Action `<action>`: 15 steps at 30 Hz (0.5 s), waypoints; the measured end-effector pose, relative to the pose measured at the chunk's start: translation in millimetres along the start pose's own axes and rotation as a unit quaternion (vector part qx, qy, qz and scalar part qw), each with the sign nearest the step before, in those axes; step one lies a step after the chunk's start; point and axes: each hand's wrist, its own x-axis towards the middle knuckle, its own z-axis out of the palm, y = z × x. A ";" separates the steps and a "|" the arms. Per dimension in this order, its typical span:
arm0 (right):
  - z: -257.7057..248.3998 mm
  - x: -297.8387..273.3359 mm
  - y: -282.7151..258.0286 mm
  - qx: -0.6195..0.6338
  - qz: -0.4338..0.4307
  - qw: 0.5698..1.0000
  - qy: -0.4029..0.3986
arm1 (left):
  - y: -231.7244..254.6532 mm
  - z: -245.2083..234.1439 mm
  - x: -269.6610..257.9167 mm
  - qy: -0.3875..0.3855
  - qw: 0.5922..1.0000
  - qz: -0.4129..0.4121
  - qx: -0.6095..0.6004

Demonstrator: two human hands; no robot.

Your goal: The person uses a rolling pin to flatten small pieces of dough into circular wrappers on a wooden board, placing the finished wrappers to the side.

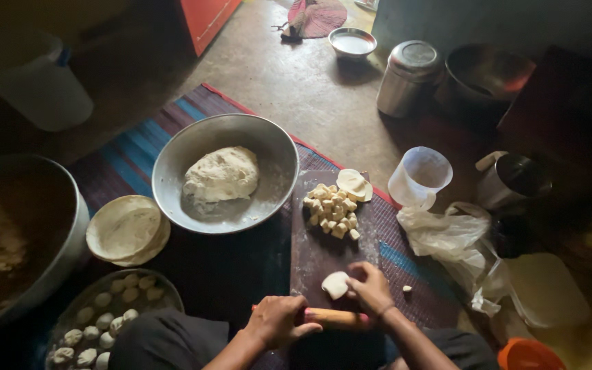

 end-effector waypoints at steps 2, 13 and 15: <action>-12.8 -1.4 4.4 0.041 0.122 0.992 0.006 | -2.2 -1.7 4.2 0.018 1.000 0.011 0.006; 15.4 21.0 -3.7 -0.307 -0.036 0.950 -0.048 | -2.2 7.0 2.0 0.022 0.999 0.027 -0.008; 7.2 24.8 -7.1 -0.311 -0.015 0.947 -0.081 | -3.9 8.4 -2.3 0.022 1.000 0.003 -0.016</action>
